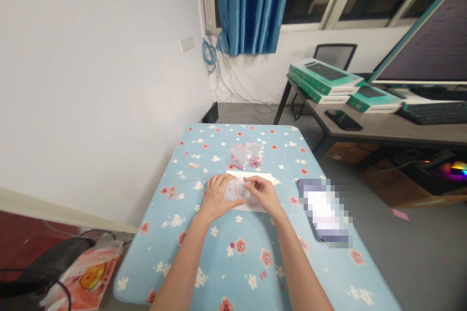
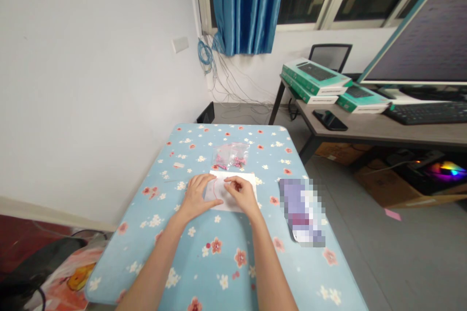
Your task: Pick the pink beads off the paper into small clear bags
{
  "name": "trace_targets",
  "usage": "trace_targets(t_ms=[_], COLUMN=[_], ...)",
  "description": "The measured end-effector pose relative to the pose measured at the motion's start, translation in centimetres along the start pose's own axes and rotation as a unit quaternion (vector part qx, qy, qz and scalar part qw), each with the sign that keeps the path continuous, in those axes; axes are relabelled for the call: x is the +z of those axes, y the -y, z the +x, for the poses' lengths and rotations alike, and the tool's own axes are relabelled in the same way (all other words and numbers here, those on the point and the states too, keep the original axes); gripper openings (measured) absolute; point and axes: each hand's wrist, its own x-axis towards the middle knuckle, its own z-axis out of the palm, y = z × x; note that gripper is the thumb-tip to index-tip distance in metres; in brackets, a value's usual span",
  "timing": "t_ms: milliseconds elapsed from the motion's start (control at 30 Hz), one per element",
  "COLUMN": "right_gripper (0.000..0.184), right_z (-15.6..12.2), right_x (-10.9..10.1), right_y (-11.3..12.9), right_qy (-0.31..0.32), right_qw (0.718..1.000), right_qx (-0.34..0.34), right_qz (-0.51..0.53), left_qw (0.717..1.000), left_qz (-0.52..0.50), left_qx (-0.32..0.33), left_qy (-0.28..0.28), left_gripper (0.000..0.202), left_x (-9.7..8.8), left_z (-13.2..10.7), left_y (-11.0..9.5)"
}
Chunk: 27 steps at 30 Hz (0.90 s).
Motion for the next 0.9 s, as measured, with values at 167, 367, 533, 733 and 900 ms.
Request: trace_targets(t_ms=[167, 367, 533, 733, 900], right_gripper=[0.029, 0.030, 0.028, 0.024, 0.022], right_z=[0.3, 1.1, 1.6, 1.7, 1.6], right_x=[-0.7, -0.5, 0.1, 0.3, 0.3], right_y=[-0.4, 0.1, 0.3, 0.3, 0.4], right_qy=[-0.067, -0.045, -0.021, -0.014, -0.022], right_qw=[0.990, 0.951, 0.929, 0.920, 0.919], right_qx=[0.001, 0.007, 0.009, 0.006, -0.006], right_qz=[-0.126, -0.306, -0.370, -0.392, -0.393], left_qw=[1.000, 1.000, 1.000, 1.000, 1.000], left_qz=[-0.007, -0.011, -0.013, -0.013, -0.011], left_qx=[-0.005, -0.004, -0.005, -0.003, -0.003], left_qy=[0.001, -0.001, 0.000, 0.001, 0.001], left_gripper=[0.064, 0.065, 0.065, 0.065, 0.064], left_x=[-0.2, -0.3, -0.3, -0.2, -0.1], left_z=[0.0, 0.2, 0.1, 0.1, 0.1], left_y=[-0.2, -0.4, -0.3, -0.2, -0.1])
